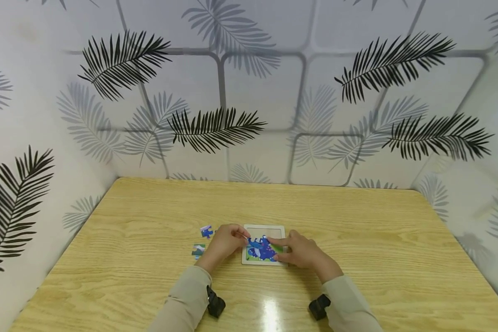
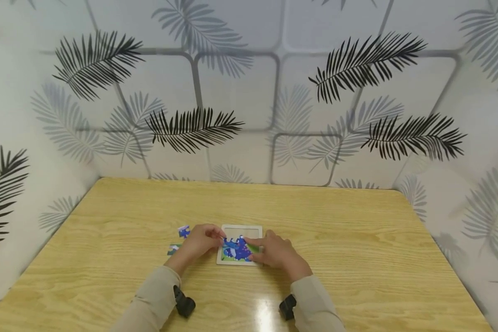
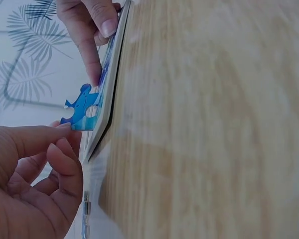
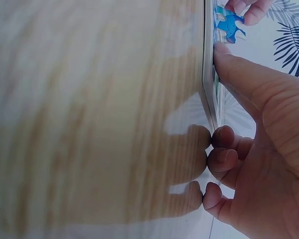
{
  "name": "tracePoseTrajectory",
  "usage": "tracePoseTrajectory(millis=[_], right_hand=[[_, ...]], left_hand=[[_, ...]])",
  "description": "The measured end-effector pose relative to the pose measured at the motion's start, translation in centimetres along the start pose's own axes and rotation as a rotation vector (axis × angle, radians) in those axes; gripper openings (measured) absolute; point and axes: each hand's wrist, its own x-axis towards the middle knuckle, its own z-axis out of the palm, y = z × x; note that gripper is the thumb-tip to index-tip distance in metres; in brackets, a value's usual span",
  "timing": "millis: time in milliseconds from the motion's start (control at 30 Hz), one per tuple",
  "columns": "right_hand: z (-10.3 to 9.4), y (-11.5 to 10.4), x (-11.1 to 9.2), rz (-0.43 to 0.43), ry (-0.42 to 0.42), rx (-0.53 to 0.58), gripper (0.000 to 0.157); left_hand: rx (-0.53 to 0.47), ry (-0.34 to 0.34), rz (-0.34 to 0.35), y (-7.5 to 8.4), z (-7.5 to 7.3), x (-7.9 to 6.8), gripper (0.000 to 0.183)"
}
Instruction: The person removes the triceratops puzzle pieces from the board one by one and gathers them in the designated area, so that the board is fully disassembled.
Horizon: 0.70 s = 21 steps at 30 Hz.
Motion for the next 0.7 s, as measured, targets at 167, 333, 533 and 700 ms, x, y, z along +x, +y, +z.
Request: tracePoseTrajectory(millis=[167,333,533,700], right_hand=[[0.0,0.1,-0.1,-0.010,-0.002,0.010,0.049],[0.0,0.2,-0.1,-0.017,-0.002,0.010,0.049],[0.2,0.4,0.0,-0.028,0.002,0.005,0.049],[0.2,0.4,0.0,-0.028,0.005,0.010,0.049]], left_hand=[[-0.013,0.023,-0.004,-0.3,0.0,0.2,0.008],[-0.068,0.021,-0.026,-1.0,-0.4,0.3,0.008],[-0.122,0.034,-0.075,-1.6,-1.8,-0.2,0.007],[-0.110,0.055,-0.089,-2.3,-3.3,-0.7,0.006]])
